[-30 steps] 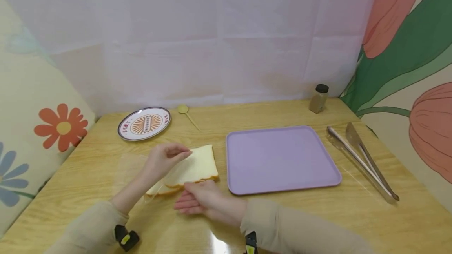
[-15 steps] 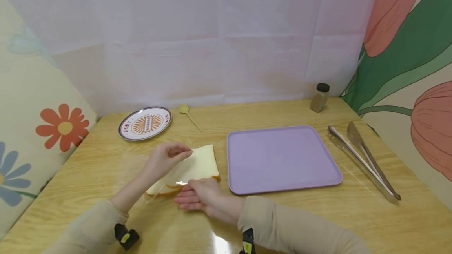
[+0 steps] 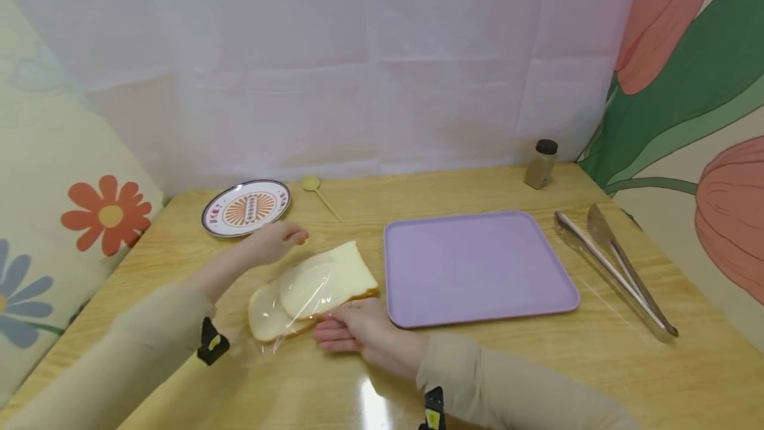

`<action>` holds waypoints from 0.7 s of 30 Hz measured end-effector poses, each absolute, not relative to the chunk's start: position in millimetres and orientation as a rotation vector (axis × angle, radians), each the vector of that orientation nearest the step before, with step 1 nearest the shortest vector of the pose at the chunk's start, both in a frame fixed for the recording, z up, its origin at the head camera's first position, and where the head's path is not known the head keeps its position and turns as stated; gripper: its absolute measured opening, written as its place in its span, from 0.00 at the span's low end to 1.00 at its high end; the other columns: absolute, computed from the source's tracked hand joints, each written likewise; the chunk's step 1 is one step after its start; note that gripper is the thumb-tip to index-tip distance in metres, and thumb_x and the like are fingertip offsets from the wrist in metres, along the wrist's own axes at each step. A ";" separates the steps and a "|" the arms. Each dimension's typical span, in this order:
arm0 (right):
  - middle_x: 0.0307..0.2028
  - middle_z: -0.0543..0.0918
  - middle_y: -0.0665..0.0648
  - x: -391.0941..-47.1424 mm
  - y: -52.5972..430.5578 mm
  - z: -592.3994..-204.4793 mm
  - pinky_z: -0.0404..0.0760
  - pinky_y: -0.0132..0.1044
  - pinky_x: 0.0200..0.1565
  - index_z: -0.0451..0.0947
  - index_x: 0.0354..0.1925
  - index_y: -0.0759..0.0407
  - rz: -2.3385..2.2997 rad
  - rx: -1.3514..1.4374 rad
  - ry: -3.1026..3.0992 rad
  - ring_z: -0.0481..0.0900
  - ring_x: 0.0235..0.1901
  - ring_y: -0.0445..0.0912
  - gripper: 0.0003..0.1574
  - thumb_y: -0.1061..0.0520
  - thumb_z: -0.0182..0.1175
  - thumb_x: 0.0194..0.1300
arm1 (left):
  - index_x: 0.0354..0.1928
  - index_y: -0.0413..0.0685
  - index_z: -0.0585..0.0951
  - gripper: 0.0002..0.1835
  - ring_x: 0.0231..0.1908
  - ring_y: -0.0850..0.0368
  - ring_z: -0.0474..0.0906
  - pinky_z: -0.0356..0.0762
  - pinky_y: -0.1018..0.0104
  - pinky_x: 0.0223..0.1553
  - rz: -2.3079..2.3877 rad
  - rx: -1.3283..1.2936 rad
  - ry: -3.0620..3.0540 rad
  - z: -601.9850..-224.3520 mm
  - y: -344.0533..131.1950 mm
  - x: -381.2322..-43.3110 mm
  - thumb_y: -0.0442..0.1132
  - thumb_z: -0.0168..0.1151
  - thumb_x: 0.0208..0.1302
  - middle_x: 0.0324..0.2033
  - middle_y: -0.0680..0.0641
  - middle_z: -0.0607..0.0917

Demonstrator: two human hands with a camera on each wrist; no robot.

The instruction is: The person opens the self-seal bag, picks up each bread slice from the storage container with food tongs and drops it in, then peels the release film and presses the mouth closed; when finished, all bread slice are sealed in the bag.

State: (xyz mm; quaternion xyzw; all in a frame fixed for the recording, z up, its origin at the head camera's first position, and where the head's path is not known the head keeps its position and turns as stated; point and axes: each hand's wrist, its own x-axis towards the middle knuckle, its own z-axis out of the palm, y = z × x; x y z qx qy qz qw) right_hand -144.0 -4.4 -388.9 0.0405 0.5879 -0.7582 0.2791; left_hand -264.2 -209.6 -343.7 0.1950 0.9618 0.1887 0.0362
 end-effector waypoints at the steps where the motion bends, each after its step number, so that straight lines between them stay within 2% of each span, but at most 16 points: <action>1: 0.36 0.85 0.68 -144.3 -3.2 -388.5 0.86 0.41 0.39 0.75 0.47 0.76 -2.031 0.101 1.582 0.87 0.31 0.46 0.15 0.65 0.51 0.67 | 0.29 0.42 0.80 0.17 0.30 0.51 0.79 0.78 0.58 0.36 0.607 0.660 2.921 -360.1 -216.4 -279.2 0.42 0.47 0.71 0.25 0.46 0.83; 3: 0.37 0.85 0.69 -145.2 -1.5 -388.2 0.86 0.42 0.39 0.75 0.48 0.75 -2.022 0.090 1.593 0.87 0.32 0.48 0.16 0.65 0.51 0.67 | 0.25 0.45 0.79 0.18 0.24 0.55 0.74 0.75 0.62 0.30 0.589 0.697 2.872 -377.6 -220.2 -295.4 0.43 0.48 0.70 0.20 0.49 0.79; 6: 0.39 0.85 0.70 -146.5 0.1 -388.2 0.86 0.42 0.39 0.75 0.48 0.75 -2.004 0.068 1.611 0.87 0.33 0.48 0.16 0.64 0.50 0.68 | 0.27 0.44 0.82 0.17 0.20 0.59 0.73 0.73 0.66 0.28 0.603 0.683 2.820 -381.9 -215.2 -300.8 0.43 0.50 0.69 0.16 0.51 0.78; 9: 0.38 0.85 0.70 -148.2 0.8 -389.0 0.86 0.42 0.38 0.75 0.47 0.75 -2.002 0.048 1.628 0.87 0.31 0.47 0.16 0.64 0.51 0.67 | 0.32 0.38 0.83 0.15 0.17 0.63 0.70 0.72 0.69 0.24 0.546 0.615 2.801 -364.3 -201.7 -284.7 0.39 0.51 0.68 0.14 0.50 0.77; 13: 0.33 0.86 0.67 -151.3 3.3 -388.4 0.86 0.42 0.37 0.74 0.44 0.75 -1.984 0.022 1.665 0.86 0.28 0.45 0.14 0.64 0.52 0.66 | 0.33 0.32 0.82 0.14 0.12 0.69 0.62 0.64 0.77 0.17 0.623 0.586 2.686 -347.8 -193.8 -267.4 0.33 0.49 0.68 0.10 0.54 0.69; 16: 0.29 0.86 0.63 -153.5 5.6 -386.5 0.86 0.42 0.37 0.74 0.43 0.75 -1.961 0.012 1.695 0.85 0.27 0.44 0.14 0.63 0.51 0.66 | 0.34 0.33 0.82 0.13 0.12 0.69 0.62 0.63 0.78 0.16 0.699 0.529 2.592 -352.1 -197.7 -270.8 0.33 0.49 0.68 0.10 0.57 0.67; 19: 0.27 0.85 0.58 -155.1 7.2 -385.6 0.86 0.43 0.36 0.73 0.42 0.74 -1.947 0.007 1.718 0.84 0.26 0.45 0.13 0.63 0.50 0.66 | 0.35 0.42 0.84 0.12 0.12 0.67 0.66 0.68 0.75 0.15 0.761 0.562 2.549 -393.2 -218.5 -304.2 0.39 0.53 0.68 0.10 0.56 0.72; 21: 0.25 0.84 0.57 -156.0 7.8 -385.5 0.86 0.43 0.35 0.73 0.41 0.74 -1.939 -0.004 1.734 0.84 0.25 0.44 0.13 0.63 0.50 0.66 | 0.34 0.49 0.84 0.11 0.12 0.67 0.69 0.70 0.73 0.13 0.818 0.631 2.549 -435.6 -238.0 -336.3 0.45 0.56 0.66 0.11 0.56 0.75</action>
